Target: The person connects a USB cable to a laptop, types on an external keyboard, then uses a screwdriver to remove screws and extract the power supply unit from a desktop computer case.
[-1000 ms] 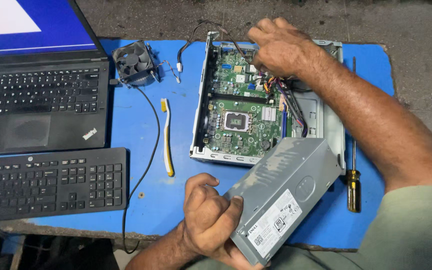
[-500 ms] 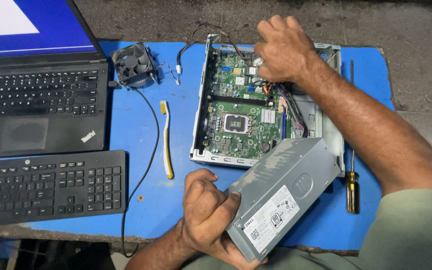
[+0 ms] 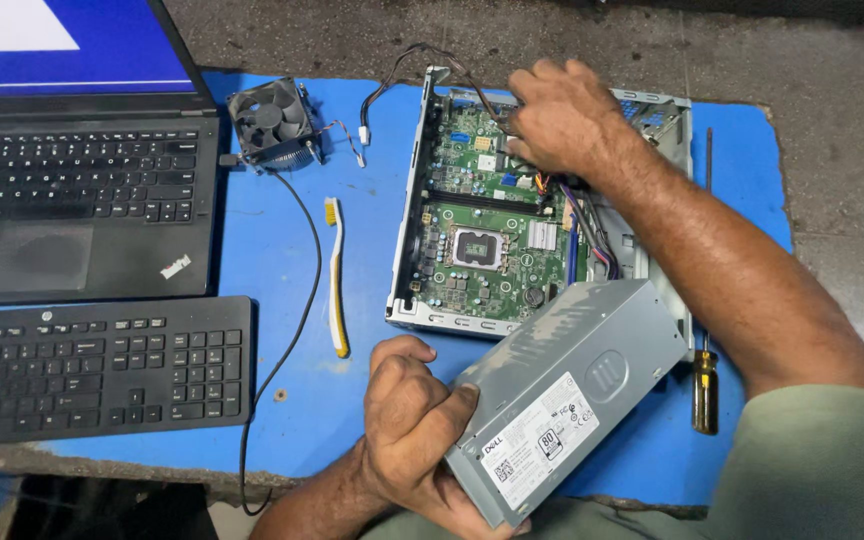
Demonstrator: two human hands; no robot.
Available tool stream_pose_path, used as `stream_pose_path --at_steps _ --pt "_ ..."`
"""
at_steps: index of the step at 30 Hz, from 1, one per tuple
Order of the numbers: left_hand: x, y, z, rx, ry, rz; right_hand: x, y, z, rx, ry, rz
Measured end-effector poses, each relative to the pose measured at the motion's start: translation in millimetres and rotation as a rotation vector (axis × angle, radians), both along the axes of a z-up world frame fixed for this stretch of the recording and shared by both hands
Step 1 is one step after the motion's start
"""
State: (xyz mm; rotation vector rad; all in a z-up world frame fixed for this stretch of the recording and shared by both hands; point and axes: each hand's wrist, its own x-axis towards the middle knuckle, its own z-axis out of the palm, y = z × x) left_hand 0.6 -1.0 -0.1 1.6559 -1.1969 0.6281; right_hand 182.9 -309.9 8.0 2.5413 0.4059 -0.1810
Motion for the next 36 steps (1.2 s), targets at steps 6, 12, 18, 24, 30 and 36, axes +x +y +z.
stream_pose_path --at_steps 6,12,18,24,30,36 --pt "-2 -3 -1 -0.019 -0.019 -0.009 3 -14 -13 0.122 -0.313 0.007" --pt "-3 2 -2 0.006 -0.072 -0.040 8 -17 -27 0.274 -0.185 0.122" --pt "-2 2 -2 -0.028 -0.081 -0.042 12 -13 -13 0.275 -0.120 -0.034" --pt "-3 5 -4 -0.029 -0.145 -0.048 12 -15 -13 0.108 0.002 -0.113" --pt "-13 13 -16 -0.001 -0.293 -0.025 15 -32 -23 0.301 -0.123 -0.048" --pt "-42 21 -32 -0.011 -0.288 0.095 19 -43 -23 0.401 -0.108 0.045"
